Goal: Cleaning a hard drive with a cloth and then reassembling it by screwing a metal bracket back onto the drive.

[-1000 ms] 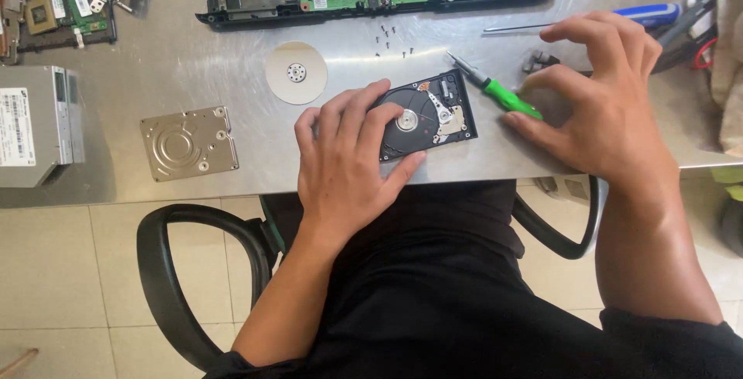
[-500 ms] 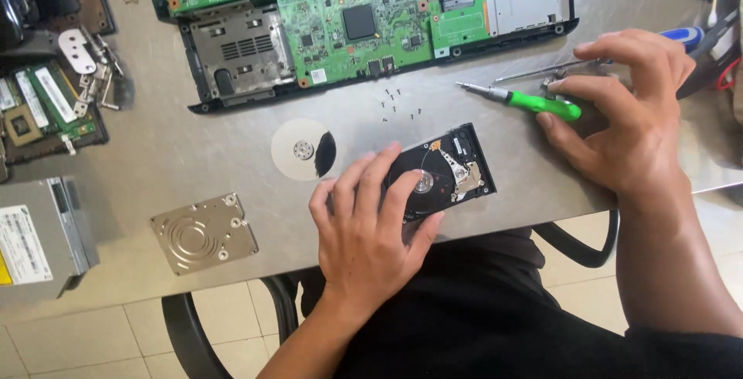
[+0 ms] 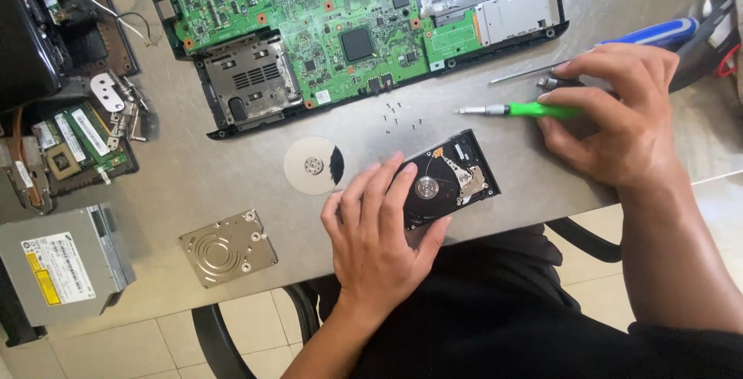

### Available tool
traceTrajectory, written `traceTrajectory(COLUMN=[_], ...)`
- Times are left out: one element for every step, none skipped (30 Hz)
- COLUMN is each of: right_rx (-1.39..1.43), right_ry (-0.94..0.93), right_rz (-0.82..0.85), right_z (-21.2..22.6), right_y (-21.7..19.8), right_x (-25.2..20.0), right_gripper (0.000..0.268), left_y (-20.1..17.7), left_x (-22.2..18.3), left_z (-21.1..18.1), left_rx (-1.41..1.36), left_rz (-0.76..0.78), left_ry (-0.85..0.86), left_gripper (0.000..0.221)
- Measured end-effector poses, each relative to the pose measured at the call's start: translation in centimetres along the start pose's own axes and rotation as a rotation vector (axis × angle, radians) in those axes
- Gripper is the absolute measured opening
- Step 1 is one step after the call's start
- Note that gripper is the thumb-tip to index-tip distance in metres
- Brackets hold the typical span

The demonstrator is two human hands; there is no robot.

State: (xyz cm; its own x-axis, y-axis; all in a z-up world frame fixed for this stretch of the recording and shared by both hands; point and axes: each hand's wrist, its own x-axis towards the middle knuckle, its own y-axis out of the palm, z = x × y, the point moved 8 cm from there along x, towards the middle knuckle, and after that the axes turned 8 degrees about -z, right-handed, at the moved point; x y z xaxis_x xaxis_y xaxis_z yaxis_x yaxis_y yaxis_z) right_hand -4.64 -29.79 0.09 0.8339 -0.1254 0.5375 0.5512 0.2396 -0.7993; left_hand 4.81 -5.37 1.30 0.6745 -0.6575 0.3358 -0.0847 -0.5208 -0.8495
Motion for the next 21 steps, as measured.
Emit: traceTrajectory(right_rx=[0.019,0.038,0.038,0.054,0.069,0.068,0.075,0.081,0.082,0.092,0.095,0.09,0.107,0.125,0.129,0.11,0.09,0.094,0.061,0.029,0.03], right_ry=[0.004,0.009,0.005,-0.009,-0.024,-0.027,-0.01,0.007,0.005,0.0,-0.005,-0.007,-0.022,-0.037,-0.029,0.009,0.044,0.048,0.005,-0.038,-0.038], right_rz=[-0.033,-0.066,-0.07,-0.105,-0.141,-0.145,-0.194,-0.242,-0.244,-0.25,-0.256,-0.259,-0.232,-0.205,-0.206,-0.138,-0.074,-0.079,-0.024,0.032,0.03], right_z=[-0.2,-0.4,-0.3,-0.1,0.1,0.1,0.1,0.0,0.0,0.0,-0.1,-0.3,-0.1,0.1,-0.3,-0.8,-1.6,-1.4,-1.1,-0.8,-0.6], right_y=[-0.3,-0.6,-0.7,-1.1,-1.5,-1.6,-1.9,-2.3,-2.3,-2.4,-2.6,-2.7,-2.5,-2.3,-2.2,-1.5,-0.8,-0.7,-0.3,0.1,0.0], right_x=[-0.2,-0.5,-0.5,-0.4,-0.4,-0.6,-0.8,-1.0,-1.1,-1.2,-1.4,-1.3,-1.4,-1.5,-2.2,-2.8,-3.2,-3.0,-2.7,-2.5,-2.5], right_gripper=[0.009,0.01,0.01,0.012,0.017,0.017,0.026,0.035,0.035,0.038,0.041,0.041,0.04,0.039,0.039,0.03,0.03,0.03,0.032,0.034,0.034], left_y=[-0.1,-0.1,-0.1,-0.1,-0.2,-0.2,-0.4,-0.6,-0.6,-0.7,-0.6,-0.5,-0.6,-0.7,-0.7,-0.6,-0.5,-0.6,-0.6,-0.6,-0.6], left_x=[-0.1,-0.3,-0.5,-0.6,-0.8,-0.9,-1.0,-1.1,-1.3,-1.5,-1.6,-1.5,-1.6,-1.6,-1.8,-2.0,-2.0,-2.1,-2.1,-2.0,-2.1], left_z=[0.0,0.0,0.0,0.1,0.1,0.0,0.0,0.0,0.0,0.0,-0.1,-0.1,-0.1,-0.1,-0.2,-0.1,0.0,0.0,-0.1,-0.2,-0.2], left_rx=[-0.002,-0.005,-0.003,-0.021,-0.04,-0.039,-0.061,-0.083,-0.081,-0.086,-0.096,-0.098,-0.116,-0.133,-0.129,-0.134,-0.138,-0.132,-0.138,-0.144,-0.142], left_rz=[-0.018,-0.035,-0.04,-0.056,-0.072,-0.077,-0.098,-0.12,-0.122,-0.134,-0.147,-0.151,-0.156,-0.162,-0.155,-0.145,-0.14,-0.137,-0.141,-0.145,-0.145], left_ry=[-0.003,-0.007,-0.005,-0.011,-0.016,-0.014,-0.019,-0.023,-0.023,-0.028,-0.029,-0.025,-0.025,-0.024,-0.023,-0.031,-0.038,-0.034,-0.038,-0.042,-0.042], left_gripper=[0.058,0.06,0.06,0.061,0.063,0.063,0.062,0.062,0.062,0.063,0.063,0.063,0.063,0.063,0.063,0.064,0.066,0.066,0.065,0.064,0.064])
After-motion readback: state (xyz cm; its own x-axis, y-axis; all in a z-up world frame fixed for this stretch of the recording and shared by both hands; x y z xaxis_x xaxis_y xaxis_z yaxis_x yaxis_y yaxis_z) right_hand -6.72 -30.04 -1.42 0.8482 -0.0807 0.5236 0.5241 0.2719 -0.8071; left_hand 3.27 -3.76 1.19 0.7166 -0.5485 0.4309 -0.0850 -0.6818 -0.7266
